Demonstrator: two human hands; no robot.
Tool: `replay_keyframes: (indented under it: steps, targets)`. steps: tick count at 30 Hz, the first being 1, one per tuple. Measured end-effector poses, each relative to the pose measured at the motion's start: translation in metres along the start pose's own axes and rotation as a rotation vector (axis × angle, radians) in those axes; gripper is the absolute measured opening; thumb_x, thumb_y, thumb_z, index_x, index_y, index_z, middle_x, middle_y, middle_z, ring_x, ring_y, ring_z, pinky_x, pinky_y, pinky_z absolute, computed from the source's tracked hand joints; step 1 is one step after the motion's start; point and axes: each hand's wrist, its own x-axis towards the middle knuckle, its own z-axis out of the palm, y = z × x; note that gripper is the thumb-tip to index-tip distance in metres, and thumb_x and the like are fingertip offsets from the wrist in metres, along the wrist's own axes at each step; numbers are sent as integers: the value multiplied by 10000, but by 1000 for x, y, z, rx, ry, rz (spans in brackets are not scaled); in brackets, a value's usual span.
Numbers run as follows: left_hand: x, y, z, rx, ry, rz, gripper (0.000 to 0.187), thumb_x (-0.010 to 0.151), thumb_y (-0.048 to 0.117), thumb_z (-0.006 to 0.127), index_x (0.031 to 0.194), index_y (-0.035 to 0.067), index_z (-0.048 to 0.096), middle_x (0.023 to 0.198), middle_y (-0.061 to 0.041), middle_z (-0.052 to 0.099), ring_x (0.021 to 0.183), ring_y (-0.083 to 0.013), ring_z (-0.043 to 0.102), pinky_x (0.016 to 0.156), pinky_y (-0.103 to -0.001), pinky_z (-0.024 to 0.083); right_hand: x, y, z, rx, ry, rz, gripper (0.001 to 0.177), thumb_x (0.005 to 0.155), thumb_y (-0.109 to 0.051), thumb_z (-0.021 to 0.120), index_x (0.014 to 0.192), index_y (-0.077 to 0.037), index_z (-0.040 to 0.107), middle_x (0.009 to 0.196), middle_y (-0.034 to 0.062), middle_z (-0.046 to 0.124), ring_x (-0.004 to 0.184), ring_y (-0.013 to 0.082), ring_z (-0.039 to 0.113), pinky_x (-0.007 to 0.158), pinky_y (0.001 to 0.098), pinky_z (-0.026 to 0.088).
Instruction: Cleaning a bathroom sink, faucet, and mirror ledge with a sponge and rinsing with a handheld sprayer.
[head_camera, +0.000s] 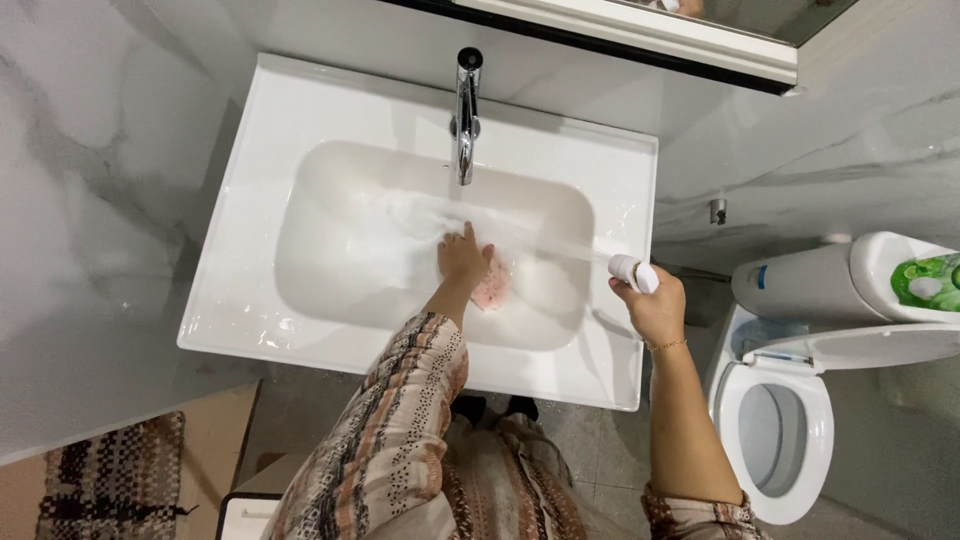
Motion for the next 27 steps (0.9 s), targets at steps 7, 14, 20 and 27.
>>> replay_keyframes:
  steps: [7, 14, 20, 27]
  targets:
    - [-42, 12, -66, 159, -77, 25, 972, 925, 766, 407, 1622, 138, 152, 1645, -159, 290, 1536, -357, 200, 1229, -531, 165, -4, -2, -4, 28, -7, 67, 246, 805, -96, 840, 1029, -13, 781, 805, 61, 730, 650, 107, 604, 592, 273, 481]
    - [-54, 28, -114, 381, -202, 67, 1011, 934, 840, 379, 1608, 101, 237, 1636, -188, 305, 1544, -373, 201, 1246, -580, 104, -11, 3, -5, 98, -32, -60, 221, 799, -69, 838, 1000, -6, 770, 789, -4, 718, 663, 52, 601, 594, 235, 483]
    - [58, -18, 6, -69, 50, 98, 486, 1001, 442, 508, 1299, 71, 604, 1343, -175, 618, 1286, -337, 562, 1115, -508, 415, -27, -31, -20, 28, -224, 37, 175, 781, -64, 846, 934, -10, 778, 685, 14, 661, 550, 81, 517, 497, 267, 409]
    - [-13, -57, -46, 12, -276, -117, 611, 998, 548, 556, 1390, 78, 556, 1489, -164, 514, 1391, -366, 457, 1145, -714, 175, -58, -60, 1, 97, -211, -47, 160, 782, -47, 852, 908, -6, 762, 633, -10, 625, 516, 62, 504, 470, 247, 393]
